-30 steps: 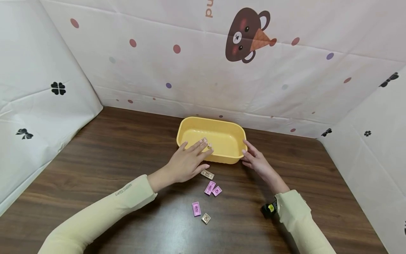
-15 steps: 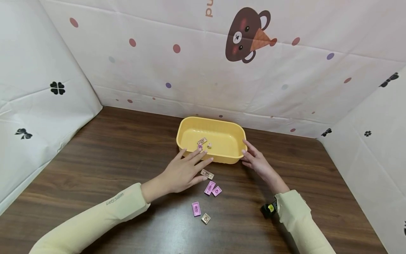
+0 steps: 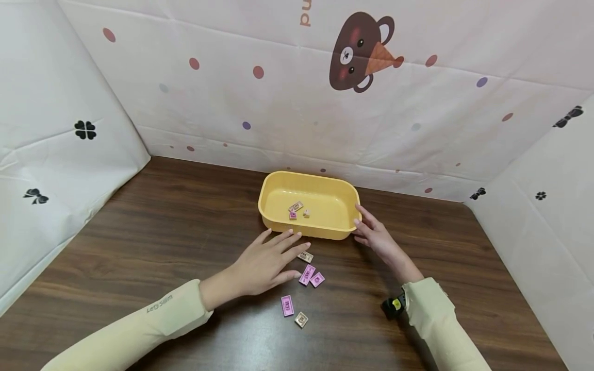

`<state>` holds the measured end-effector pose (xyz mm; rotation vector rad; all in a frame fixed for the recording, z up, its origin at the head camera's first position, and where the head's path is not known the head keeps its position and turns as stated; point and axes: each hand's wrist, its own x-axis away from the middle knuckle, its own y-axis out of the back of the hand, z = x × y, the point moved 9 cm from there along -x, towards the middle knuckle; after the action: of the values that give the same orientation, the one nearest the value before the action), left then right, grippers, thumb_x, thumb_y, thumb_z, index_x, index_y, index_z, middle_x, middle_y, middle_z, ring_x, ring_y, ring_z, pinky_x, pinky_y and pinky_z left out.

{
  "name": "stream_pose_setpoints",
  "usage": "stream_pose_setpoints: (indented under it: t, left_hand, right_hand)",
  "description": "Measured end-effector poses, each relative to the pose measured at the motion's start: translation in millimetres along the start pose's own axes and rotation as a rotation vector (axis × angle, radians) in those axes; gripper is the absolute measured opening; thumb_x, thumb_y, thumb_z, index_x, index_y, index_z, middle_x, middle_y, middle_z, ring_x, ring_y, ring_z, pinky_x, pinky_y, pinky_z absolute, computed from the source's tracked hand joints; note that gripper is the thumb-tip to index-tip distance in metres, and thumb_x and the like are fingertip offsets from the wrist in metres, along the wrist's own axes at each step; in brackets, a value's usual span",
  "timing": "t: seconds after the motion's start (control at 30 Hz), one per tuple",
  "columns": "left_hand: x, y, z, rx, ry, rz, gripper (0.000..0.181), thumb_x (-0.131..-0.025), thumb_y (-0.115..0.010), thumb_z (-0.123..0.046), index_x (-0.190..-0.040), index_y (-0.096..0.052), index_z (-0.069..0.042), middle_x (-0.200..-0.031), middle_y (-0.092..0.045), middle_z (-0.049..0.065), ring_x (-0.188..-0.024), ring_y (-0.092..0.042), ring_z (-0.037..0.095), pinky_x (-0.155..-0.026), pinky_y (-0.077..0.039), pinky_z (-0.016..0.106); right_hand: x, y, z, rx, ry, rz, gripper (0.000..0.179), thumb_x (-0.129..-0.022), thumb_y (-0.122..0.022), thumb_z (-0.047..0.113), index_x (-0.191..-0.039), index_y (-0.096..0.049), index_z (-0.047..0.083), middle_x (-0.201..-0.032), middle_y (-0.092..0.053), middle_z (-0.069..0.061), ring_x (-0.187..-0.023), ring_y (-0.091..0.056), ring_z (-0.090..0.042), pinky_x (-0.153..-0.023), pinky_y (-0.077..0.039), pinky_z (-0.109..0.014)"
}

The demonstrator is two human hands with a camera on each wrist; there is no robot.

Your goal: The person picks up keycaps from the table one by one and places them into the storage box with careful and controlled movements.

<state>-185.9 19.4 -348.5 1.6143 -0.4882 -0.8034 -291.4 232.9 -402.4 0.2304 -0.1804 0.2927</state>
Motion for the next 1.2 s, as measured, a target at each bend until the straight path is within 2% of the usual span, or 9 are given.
stream_pose_setpoints:
  t: [0.3,0.53,0.73,1.07,1.2]
  left_hand:
    - [5.0,-5.5,-6.6,0.158,0.000,0.082,0.058,-0.091,-0.045,-0.049,-0.139,-0.038,-0.018,-0.140,-0.041,0.008,-0.129,-0.036,0.023,-0.102,-0.028,0.051]
    - [6.8,-7.1,-11.5,0.253,-0.021,0.094,0.057,-0.091,-0.045,-0.049,-0.137,-0.040,-0.016,-0.136,-0.046,0.006,-0.126,-0.040,0.022,-0.100,-0.032,0.049]
    - [8.3,-8.0,-13.2,0.322,-0.012,0.125,0.056,-0.090,-0.050,-0.047,-0.135,-0.042,-0.015,-0.135,-0.047,0.002,-0.123,-0.043,0.018,-0.099,-0.035,0.043]
    - [11.8,-18.0,-13.2,0.437,0.032,0.236,0.057,-0.089,-0.051,-0.046,-0.136,-0.041,-0.017,-0.134,-0.048,0.003,-0.119,-0.047,0.019,-0.095,-0.040,0.040]
    - [12.4,-21.3,-14.1,0.500,0.026,0.269,0.056,-0.089,-0.052,-0.045,-0.135,-0.042,-0.015,-0.133,-0.049,0.004,-0.119,-0.048,0.019,-0.097,-0.039,0.038]
  right_hand:
    - [0.1,0.4,-0.7,0.003,0.006,0.001,0.058,-0.098,-0.040,0.027,-0.147,-0.011,0.018,-0.138,-0.029,-0.028,-0.108,-0.049,-0.024,-0.099,-0.033,-0.048]
    - [0.3,0.1,-0.4,0.005,0.004,0.002,0.058,-0.098,-0.040,0.027,-0.147,-0.011,0.018,-0.135,-0.030,-0.028,-0.106,-0.050,-0.022,-0.099,-0.033,-0.049]
    - [-0.5,0.6,-0.9,0.009,-0.003,0.000,0.059,-0.098,-0.040,0.028,-0.147,-0.011,0.017,-0.136,-0.031,-0.027,-0.103,-0.051,-0.019,-0.099,-0.034,-0.047]
    - [0.1,0.9,0.2,0.010,0.000,0.001,0.059,-0.098,-0.041,0.029,-0.147,-0.011,0.018,-0.137,-0.030,-0.027,-0.100,-0.052,-0.016,-0.099,-0.035,-0.047]
    - [0.3,1.0,-0.1,0.010,0.000,0.004,0.059,-0.098,-0.041,0.029,-0.147,-0.011,0.019,-0.138,-0.029,-0.027,-0.102,-0.052,-0.017,-0.099,-0.034,-0.047]
